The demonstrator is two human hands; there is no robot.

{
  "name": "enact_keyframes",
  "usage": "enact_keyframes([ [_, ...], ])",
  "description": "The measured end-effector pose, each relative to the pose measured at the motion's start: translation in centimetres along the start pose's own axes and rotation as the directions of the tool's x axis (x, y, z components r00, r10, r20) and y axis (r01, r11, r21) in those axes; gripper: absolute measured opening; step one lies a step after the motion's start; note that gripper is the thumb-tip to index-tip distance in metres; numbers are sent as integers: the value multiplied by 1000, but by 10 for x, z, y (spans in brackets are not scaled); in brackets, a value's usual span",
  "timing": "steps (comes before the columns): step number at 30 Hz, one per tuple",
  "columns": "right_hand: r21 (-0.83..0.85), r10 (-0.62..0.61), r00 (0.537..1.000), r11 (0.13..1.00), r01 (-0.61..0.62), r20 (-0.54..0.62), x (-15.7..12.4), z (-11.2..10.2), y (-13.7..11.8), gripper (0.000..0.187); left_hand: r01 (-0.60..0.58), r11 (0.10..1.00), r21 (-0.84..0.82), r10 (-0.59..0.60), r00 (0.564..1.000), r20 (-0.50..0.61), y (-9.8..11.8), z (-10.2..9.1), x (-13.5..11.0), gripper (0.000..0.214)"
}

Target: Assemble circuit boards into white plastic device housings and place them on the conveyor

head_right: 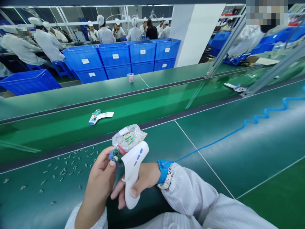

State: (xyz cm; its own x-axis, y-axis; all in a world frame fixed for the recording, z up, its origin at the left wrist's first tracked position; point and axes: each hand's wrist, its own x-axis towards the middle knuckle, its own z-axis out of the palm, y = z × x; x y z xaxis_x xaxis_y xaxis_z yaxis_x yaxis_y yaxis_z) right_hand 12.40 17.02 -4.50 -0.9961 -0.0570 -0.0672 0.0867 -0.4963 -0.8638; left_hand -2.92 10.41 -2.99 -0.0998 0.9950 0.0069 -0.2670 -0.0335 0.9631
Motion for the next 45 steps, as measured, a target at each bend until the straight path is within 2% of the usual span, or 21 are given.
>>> enact_keyframes([
  [2,-82,-48,979,996,32,-199,-8,-1,-5,79,-11,996,-93,1,994,-110,6,-3,-3,28],
  [3,-144,-83,929,989,33,-360,-12,-2,-7,74,-17,995,-99,1,987,-162,9,-4,-4,29],
  [4,-210,-130,837,978,19,-531,-16,-1,-11,65,-20,996,-91,0,978,-207,13,-4,-6,29],
  [5,-272,-187,710,962,-6,-679,-19,0,-16,55,-19,997,-72,2,971,-238,17,-4,-9,29],
  [6,-329,-255,566,944,-31,-784,-20,4,-21,43,-15,999,-38,4,964,-264,20,-3,-11,29],
  [7,-394,-333,441,917,-53,-834,-20,9,-27,32,-14,1000,5,15,958,-285,23,-2,-13,30],
  [8,-470,-422,358,881,-55,-833,-19,16,-33,24,-16,999,52,31,954,-297,26,0,-14,30],
  [9,-547,-505,329,836,-40,-798,-16,24,-39,18,-23,995,98,51,954,-296,28,2,-16,30],
  [12,-705,-659,360,709,4,-661,-3,46,-51,9,-47,976,213,100,964,-248,31,7,-20,30],
  [14,-733,-683,362,680,0,-634,6,53,-55,5,-79,959,273,138,969,-206,30,8,-21,30],
  [18,-717,-675,317,696,-22,-666,12,54,-53,4,-108,905,412,195,965,-176,24,5,-24,32],
  [20,-705,-667,287,708,-42,-687,12,52,-51,7,-124,852,508,233,960,-156,22,3,-24,32],
  [22,-699,-661,277,713,-58,-698,12,51,-49,11,-149,799,582,281,949,-144,20,2,-24,32],
  [27,-692,-657,311,722,-3,-687,11,49,-46,7,-175,734,656,337,933,-128,18,2,-24,33],
  [31,-640,-610,356,767,43,-708,11,48,-43,6,-152,715,682,326,936,-133,17,1,-26,33],
  [33,-625,-601,366,778,63,-711,11,48,-42,7,-140,729,670,298,946,-127,18,1,-27,34],
  [36,-644,-638,367,755,123,-677,9,45,-42,9,-125,811,572,245,960,-138,20,4,-27,33],
  [39,-664,-670,326,733,147,-667,3,37,-47,12,-93,914,394,189,959,-212,25,9,-25,29],
  [42,-697,-677,282,716,40,-680,-1,27,-53,9,-70,974,218,124,961,-249,27,11,-23,25],
  [44,-716,-668,323,696,-50,-671,-2,23,-56,18,-70,985,155,104,969,-224,27,11,-22,25],
  [45,-728,-660,369,682,-72,-655,-2,22,-56,23,-81,987,139,109,973,-203,27,11,-22,25],
])
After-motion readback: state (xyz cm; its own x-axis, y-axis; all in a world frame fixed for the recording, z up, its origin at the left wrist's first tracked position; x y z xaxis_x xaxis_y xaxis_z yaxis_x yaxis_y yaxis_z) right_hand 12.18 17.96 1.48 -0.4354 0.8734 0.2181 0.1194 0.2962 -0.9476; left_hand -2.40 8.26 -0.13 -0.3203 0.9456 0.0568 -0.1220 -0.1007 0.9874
